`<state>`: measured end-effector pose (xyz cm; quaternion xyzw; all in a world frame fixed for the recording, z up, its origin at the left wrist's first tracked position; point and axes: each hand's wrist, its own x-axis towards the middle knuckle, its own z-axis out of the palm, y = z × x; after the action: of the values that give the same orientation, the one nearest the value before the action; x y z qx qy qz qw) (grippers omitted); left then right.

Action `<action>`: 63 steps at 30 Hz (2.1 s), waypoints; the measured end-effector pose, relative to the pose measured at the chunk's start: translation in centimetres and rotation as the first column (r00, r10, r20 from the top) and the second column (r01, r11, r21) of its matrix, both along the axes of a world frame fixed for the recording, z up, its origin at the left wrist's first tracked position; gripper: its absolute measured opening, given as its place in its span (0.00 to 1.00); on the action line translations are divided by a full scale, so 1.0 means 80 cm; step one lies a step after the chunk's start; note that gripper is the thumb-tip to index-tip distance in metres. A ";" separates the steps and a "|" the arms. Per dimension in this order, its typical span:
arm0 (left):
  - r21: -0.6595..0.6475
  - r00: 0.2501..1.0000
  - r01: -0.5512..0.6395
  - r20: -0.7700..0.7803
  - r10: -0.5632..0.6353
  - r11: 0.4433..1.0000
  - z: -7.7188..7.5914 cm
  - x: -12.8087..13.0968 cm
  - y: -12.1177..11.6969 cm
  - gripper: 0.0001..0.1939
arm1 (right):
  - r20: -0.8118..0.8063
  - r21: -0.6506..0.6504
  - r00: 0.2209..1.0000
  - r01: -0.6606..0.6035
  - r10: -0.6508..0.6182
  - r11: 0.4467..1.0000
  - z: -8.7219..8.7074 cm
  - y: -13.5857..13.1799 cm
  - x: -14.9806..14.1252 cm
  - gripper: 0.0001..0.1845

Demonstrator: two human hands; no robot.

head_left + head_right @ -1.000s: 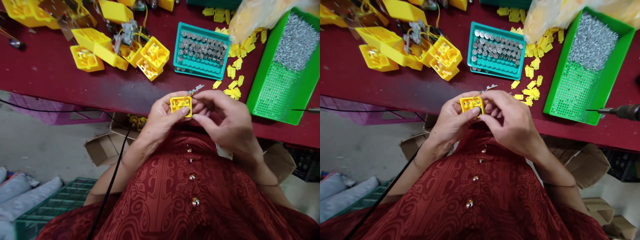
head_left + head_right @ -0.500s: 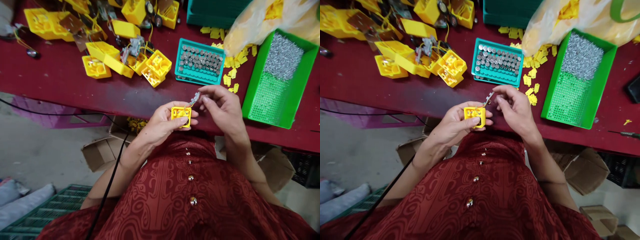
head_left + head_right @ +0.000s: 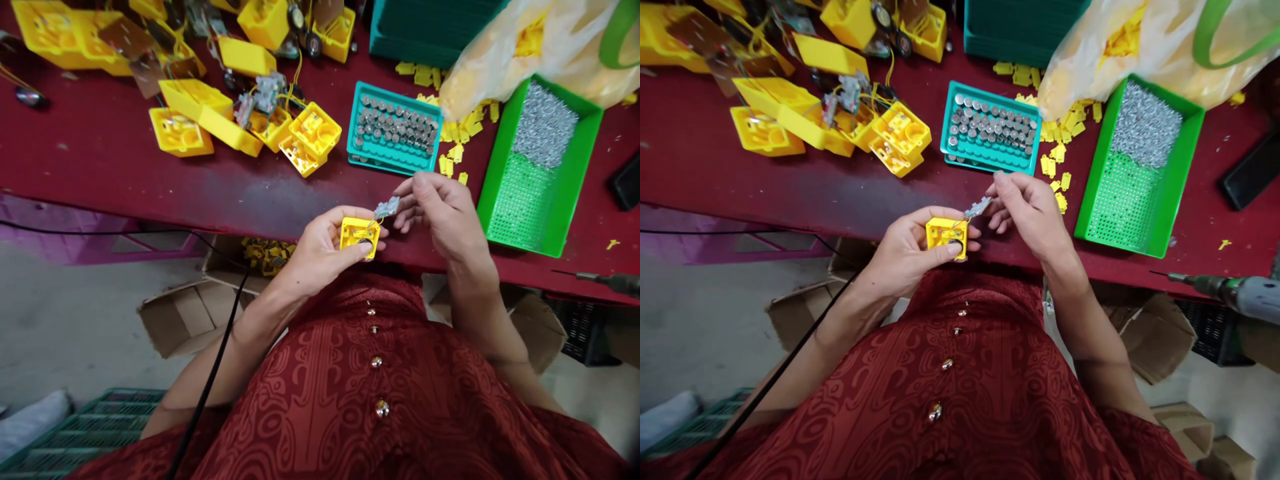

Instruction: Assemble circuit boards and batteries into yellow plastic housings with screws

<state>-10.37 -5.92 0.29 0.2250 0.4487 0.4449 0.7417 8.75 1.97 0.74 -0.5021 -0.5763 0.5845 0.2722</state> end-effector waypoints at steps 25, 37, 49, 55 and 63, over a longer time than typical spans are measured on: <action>-0.113 0.942 -0.163 0.277 0.189 0.980 0.001 -0.021 0.003 0.20 | 0.205 0.833 0.962 -0.269 0.182 0.483 0.032 -0.047 -0.046 0.11; -0.025 0.979 -0.086 0.185 0.089 0.996 0.018 -0.014 0.005 0.21 | 0.432 0.809 0.882 -0.471 0.188 0.352 0.058 -0.047 -0.015 0.09; -0.076 0.978 -0.050 0.198 0.064 0.996 0.031 -0.016 0.001 0.26 | 0.500 0.707 0.866 -0.406 -0.003 0.579 0.064 -0.048 -0.024 0.06; -0.074 0.987 -0.088 0.130 0.097 0.993 0.026 -0.006 0.002 0.26 | 0.435 0.653 0.900 -0.326 0.013 0.683 0.063 -0.048 -0.022 0.08; -0.060 0.989 -0.102 0.101 0.108 0.993 0.020 -0.002 0.004 0.26 | 0.354 0.647 0.935 -0.262 0.022 0.716 0.058 -0.046 -0.020 0.07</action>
<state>-10.52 -5.58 1.91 0.1573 0.4325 0.4822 0.7455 7.17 -1.74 5.41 -0.4079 -0.8244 0.2601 0.2939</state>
